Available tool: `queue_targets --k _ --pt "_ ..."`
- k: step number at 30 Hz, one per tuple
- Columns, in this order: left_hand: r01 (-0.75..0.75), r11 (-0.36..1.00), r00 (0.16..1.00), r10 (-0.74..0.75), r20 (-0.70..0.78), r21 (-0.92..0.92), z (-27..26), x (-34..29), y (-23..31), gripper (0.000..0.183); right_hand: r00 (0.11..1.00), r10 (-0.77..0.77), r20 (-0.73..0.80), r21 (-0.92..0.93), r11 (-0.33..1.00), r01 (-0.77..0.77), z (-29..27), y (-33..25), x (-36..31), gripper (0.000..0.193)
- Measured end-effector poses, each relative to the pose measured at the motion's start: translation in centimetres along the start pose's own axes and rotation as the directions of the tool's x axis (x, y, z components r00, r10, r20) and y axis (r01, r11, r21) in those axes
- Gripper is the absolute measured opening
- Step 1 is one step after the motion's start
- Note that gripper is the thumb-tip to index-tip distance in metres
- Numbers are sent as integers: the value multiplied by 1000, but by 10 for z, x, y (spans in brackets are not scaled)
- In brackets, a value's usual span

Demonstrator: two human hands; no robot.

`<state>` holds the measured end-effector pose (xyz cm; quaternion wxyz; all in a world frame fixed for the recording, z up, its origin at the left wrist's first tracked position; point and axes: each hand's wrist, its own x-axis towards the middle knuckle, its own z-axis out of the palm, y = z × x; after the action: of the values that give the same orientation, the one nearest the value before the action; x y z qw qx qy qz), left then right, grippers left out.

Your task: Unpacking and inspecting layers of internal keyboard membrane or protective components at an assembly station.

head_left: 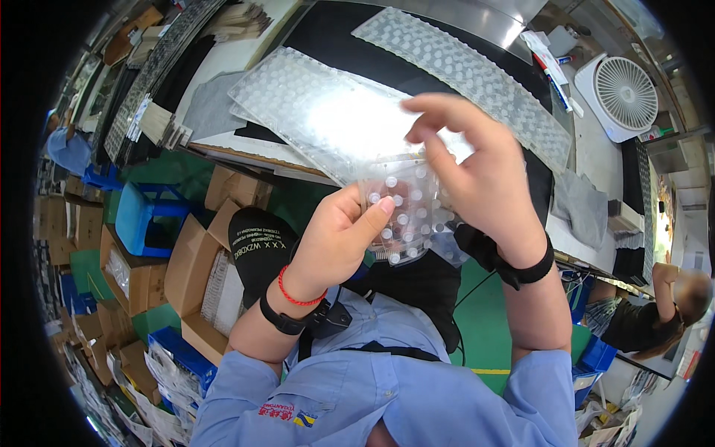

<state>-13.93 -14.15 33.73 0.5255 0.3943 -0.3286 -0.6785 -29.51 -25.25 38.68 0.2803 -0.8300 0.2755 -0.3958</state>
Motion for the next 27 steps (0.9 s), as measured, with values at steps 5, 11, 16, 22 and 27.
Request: queue_targets --k 5,11,16,22,27 --pt "4 997 1000 -6 -23 -72 4 4 6 29 959 185 -213 335 936 -107 -27 -24 -10 26" --pt "17 988 999 -25 -47 -156 1 7 4 29 946 290 -148 408 889 -209 -43 -55 -88 36" --pt "12 990 999 -17 -34 -144 3 12 0 30 916 387 104 212 891 -401 -26 -53 -143 31" --pt "-51 994 999 51 -10 -100 11 8 1 34 753 623 209 284 699 -657 6 -30 -184 22" --pt "-75 993 997 75 2 86 11 8 -1 37 632 767 113 681 403 -612 11 -14 -188 28"
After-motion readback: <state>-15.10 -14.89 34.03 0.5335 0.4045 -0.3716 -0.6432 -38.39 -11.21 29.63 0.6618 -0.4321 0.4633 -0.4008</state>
